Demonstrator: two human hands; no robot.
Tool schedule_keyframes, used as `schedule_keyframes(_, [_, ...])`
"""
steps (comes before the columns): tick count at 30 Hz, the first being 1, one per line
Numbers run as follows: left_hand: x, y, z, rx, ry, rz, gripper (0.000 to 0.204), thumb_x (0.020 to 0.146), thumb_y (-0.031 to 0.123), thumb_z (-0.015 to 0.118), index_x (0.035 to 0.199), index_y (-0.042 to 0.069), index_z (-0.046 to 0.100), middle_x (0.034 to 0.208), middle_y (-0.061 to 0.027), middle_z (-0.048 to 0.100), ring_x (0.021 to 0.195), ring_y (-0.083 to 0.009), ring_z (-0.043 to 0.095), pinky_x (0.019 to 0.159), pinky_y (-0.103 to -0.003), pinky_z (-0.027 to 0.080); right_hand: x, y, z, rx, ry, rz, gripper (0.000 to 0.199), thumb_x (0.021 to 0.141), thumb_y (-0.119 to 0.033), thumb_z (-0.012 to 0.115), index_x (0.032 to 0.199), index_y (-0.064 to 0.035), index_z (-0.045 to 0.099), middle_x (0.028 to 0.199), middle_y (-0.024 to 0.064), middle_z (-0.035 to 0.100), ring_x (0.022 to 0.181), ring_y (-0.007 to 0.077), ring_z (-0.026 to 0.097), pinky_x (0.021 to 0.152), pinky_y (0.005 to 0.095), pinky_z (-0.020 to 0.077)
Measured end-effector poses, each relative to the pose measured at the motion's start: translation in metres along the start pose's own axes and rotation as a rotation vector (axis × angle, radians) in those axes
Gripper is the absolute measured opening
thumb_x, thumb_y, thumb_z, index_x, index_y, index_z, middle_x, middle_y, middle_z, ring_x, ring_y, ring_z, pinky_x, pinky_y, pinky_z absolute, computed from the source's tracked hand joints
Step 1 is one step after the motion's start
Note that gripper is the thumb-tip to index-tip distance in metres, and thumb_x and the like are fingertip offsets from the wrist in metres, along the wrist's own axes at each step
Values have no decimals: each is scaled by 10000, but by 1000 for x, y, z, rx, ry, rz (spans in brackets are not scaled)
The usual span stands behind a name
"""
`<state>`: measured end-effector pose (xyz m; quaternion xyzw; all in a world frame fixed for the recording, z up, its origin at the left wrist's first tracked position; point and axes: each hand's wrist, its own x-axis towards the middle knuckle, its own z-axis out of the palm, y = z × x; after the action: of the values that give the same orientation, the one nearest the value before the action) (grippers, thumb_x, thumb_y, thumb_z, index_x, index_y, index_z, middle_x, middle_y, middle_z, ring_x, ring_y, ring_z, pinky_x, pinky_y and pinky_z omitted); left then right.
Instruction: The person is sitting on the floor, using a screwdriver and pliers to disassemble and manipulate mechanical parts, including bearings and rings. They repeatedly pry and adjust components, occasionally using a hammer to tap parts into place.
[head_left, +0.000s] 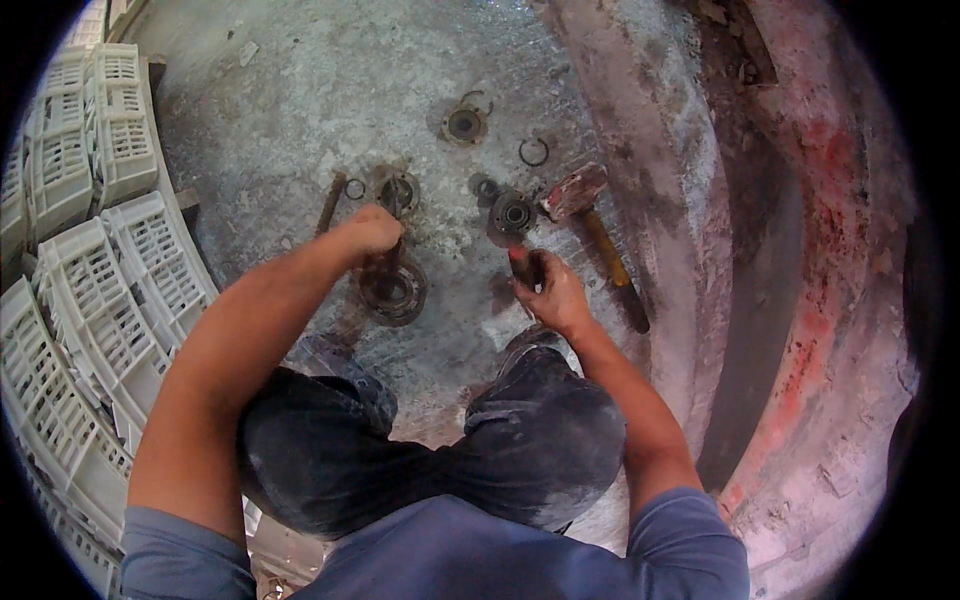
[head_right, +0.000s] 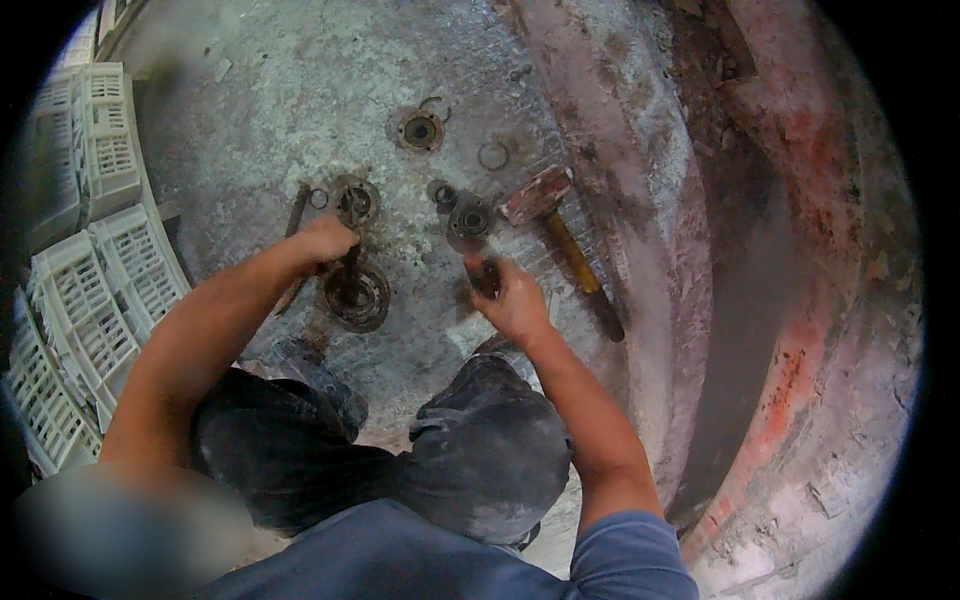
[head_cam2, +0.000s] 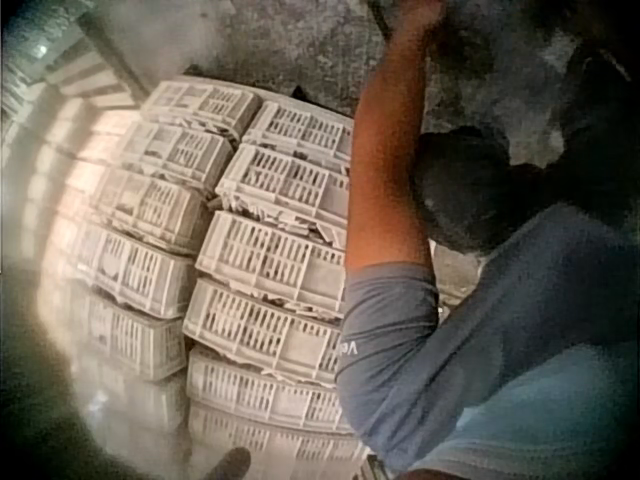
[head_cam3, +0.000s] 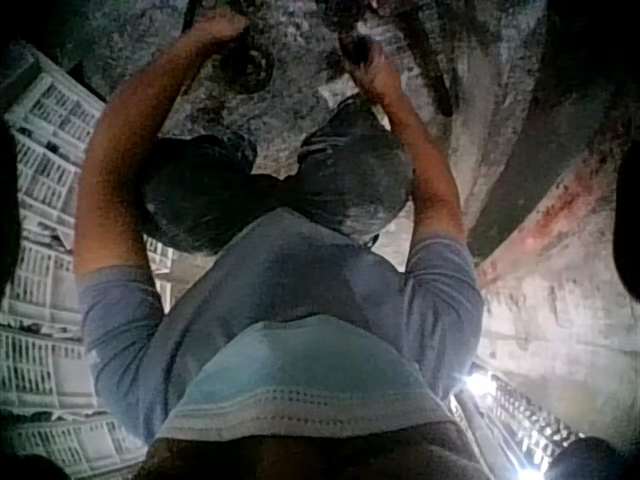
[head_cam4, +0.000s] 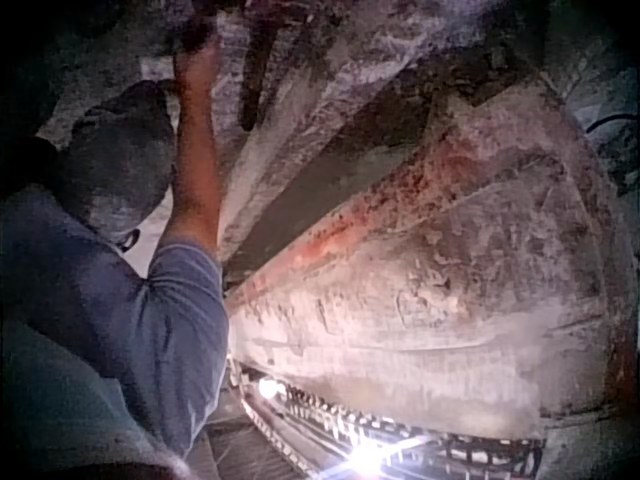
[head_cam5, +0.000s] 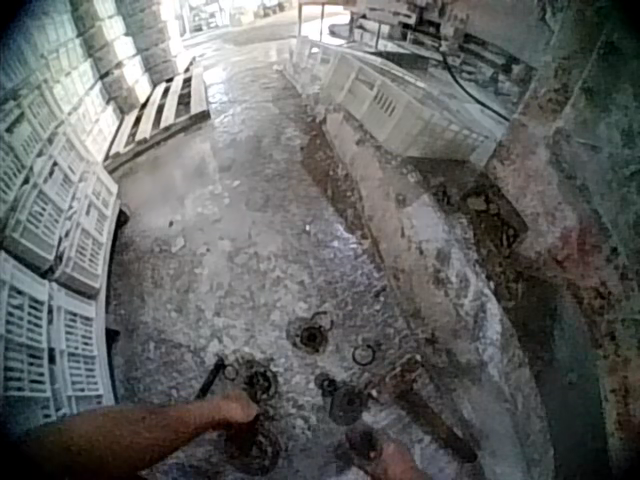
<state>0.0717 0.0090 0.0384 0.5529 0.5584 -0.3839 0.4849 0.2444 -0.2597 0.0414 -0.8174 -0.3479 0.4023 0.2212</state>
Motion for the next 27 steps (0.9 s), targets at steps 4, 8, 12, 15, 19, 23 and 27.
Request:
schedule_keyframes(4, [-4, -3, 1, -36, 30, 23, 362, 850, 253, 640, 986, -82, 644, 948, -181, 661, 807, -310, 644, 632, -469, 504, 15, -22, -10, 74, -22, -18, 448, 781, -218, 736, 1168, -43, 593, 970, 112, 678, 873, 265, 669, 776, 368, 520])
schedule_keyframes(8, [-14, 6, 2, -22, 35, 54, 339, 840, 247, 637, 905, -85, 660, 861, -168, 670, 758, -272, 643, 627, -432, 499, 29, -51, -23, 386, 72, -131, 477, 782, -152, 744, 1216, -43, 581, 948, 103, 683, 833, 204, 657, 763, 335, 524])
schedule_keyframes(12, [10, -13, 7, -44, -11, 139, 329, 827, 248, 633, 823, -79, 666, 766, -149, 662, 695, -249, 632, 613, -420, 490, 58, -72, -39, 497, 116, -141, 457, 808, -137, 733, 1203, -2, 546, 926, 103, 682, 806, 159, 649, 752, 304, 526])
schedule_keyframes(15, [25, -24, 10, 26, 37, 246, 332, 827, 249, 628, 801, -79, 666, 764, -166, 667, 686, -248, 635, 605, -423, 488, 73, -109, -56, 545, 155, -194, 344, 829, -120, 708, 1085, 8, 518, 896, 93, 703, 835, 162, 646, 776, 313, 524])
schedule_keyframes(19, [67, -56, 12, 268, 135, 337, 320, 841, 238, 617, 891, -73, 673, 821, -219, 682, 701, -262, 645, 603, -427, 491, 90, -133, -57, 617, 211, -319, 347, 831, -117, 705, 1081, 6, 497, 908, 93, 699, 888, 165, 637, 827, 312, 509])
schedule_keyframes(23, [50, -28, 6, 861, 14, 614, 273, 832, 174, 587, 865, -76, 691, 828, -201, 694, 736, -290, 700, 619, -436, 564, 102, -128, -55, 657, 138, -287, 390, 830, -112, 703, 1122, 28, 486, 934, 90, 667, 906, 163, 617, 848, 306, 497])
schedule_keyframes(27, [6, -8, -13, 170, 20, 179, 255, 820, 150, 597, 872, -86, 680, 813, -217, 672, 706, -284, 682, 604, -439, 557, 102, -121, -37, 634, 36, -261, 438, 818, -124, 714, 1159, 30, 487, 961, 101, 639, 908, 162, 600, 844, 310, 493])
